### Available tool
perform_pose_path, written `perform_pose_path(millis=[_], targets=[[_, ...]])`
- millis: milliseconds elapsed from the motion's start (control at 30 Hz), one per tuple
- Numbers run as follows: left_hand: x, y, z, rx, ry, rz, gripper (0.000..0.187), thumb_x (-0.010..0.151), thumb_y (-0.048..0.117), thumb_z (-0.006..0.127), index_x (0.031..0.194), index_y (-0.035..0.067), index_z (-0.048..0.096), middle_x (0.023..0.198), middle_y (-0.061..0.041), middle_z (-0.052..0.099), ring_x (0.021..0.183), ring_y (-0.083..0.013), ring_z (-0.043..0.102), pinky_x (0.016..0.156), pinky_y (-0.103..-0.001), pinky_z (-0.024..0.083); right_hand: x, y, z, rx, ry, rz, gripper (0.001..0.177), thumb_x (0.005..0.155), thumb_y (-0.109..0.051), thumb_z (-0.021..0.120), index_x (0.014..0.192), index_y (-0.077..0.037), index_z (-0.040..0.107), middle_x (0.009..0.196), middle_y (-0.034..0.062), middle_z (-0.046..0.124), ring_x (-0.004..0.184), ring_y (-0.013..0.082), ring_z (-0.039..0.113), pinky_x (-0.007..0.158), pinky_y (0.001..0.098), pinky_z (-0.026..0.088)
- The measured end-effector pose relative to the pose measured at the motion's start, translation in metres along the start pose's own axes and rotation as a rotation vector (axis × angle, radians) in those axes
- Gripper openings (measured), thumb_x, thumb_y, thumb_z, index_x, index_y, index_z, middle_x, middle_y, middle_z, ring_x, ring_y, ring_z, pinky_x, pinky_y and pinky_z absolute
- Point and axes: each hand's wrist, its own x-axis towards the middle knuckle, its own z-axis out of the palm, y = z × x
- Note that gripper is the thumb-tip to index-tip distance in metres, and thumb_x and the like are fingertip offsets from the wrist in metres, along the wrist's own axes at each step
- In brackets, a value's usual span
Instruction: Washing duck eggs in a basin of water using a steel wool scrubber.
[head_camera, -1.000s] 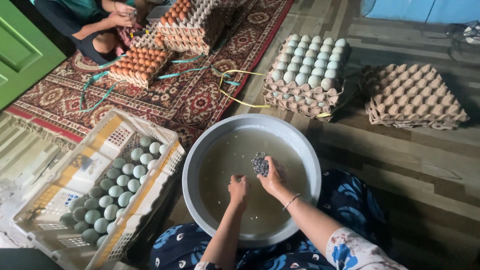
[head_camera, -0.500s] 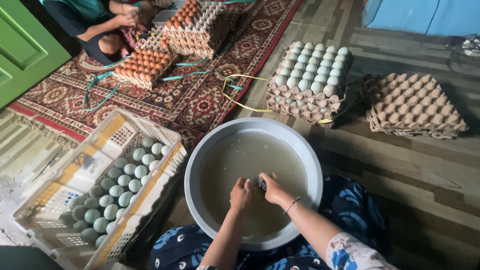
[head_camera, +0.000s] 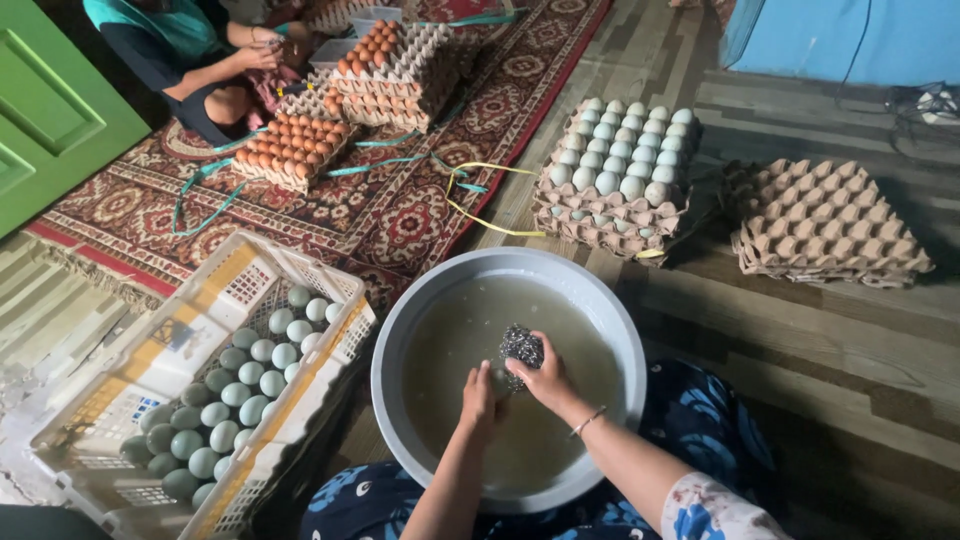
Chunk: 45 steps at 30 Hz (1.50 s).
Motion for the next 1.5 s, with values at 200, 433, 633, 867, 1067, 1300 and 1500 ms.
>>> perform_pose_path(millis=[200,433,633,867,1067,1300,1500], targets=[[-0.042,0.012,0.017,-0.252,-0.249,0.084,0.041,0.1,0.045,0.036,0.098,0.006,0.051,0.081,-0.013,0.053,0.073,-0.0207,0.054,0.052,-0.037,0.047,-0.018,-0.002,0.019,0.02,0.003,-0.254,0.057,0.08,-0.036,0.075,0.127,-0.015,0.053,0.116,0.0075,0.071,0.103,0.0229,0.07,0.093,0.0355,0.056],[-0.038,0.008,0.028,-0.55,-0.233,-0.145,0.029,0.097,0.027,0.041,0.075,0.012,0.051,0.061,-0.003,0.044,0.052,-0.0138,0.042,0.045,-0.027,0.031,-0.033,-0.035,0.013,0.388,0.049,0.201,0.033,0.082,-0.022,0.07,0.112,-0.011,0.061,0.096,0.0104,0.073,0.086,0.0228,0.068,0.08,0.034,0.056],[-0.013,-0.022,0.007,-0.126,-0.296,0.378,0.037,0.102,0.05,0.033,0.106,0.014,0.04,0.087,-0.007,0.048,0.069,-0.0172,0.05,0.051,-0.034,0.05,-0.024,-0.021,0.02,-0.003,0.003,-0.163,0.047,0.08,-0.035,0.074,0.118,-0.018,0.054,0.102,0.0045,0.073,0.087,0.0216,0.071,0.078,0.0363,0.058],[-0.022,-0.007,0.006,-0.085,-0.184,0.326,0.028,0.084,0.026,0.064,0.1,0.01,0.047,0.072,-0.014,0.059,0.062,-0.0304,0.057,0.051,-0.043,0.045,-0.039,-0.034,0.009,0.05,-0.026,-0.175,0.048,0.083,-0.029,0.075,0.121,-0.009,0.053,0.102,0.0175,0.072,0.096,0.0348,0.071,0.081,0.0447,0.058],[-0.029,-0.004,0.018,-0.369,-0.326,0.162,0.031,0.103,0.037,0.036,0.111,0.009,0.046,0.064,-0.011,0.04,0.044,-0.0192,0.04,0.036,-0.031,0.031,-0.016,-0.02,0.021,0.146,-0.006,0.033,0.054,0.084,-0.041,0.081,0.126,-0.013,0.063,0.1,0.01,0.076,0.088,0.0253,0.073,0.077,0.045,0.059],[-0.051,0.032,0.015,-0.282,-0.189,0.201,0.036,0.101,0.037,0.036,0.1,0.004,0.05,0.066,-0.019,0.051,0.05,-0.0211,0.052,0.032,-0.032,0.038,-0.045,-0.034,0.014,-0.098,-0.08,-0.244,0.07,0.083,-0.043,0.078,0.139,-0.014,0.046,0.104,0.0274,0.071,0.099,0.0501,0.069,0.078,0.0605,0.057],[-0.019,-0.007,0.022,-0.442,-0.272,0.027,0.027,0.103,0.033,0.042,0.107,0.007,0.049,0.065,-0.017,0.05,0.037,-0.0181,0.038,0.031,-0.028,0.028,-0.017,-0.015,0.015,0.084,0.022,-0.077,0.04,0.088,-0.035,0.075,0.12,-0.012,0.064,0.093,0.0081,0.073,0.079,0.0215,0.068,0.071,0.0416,0.057]])
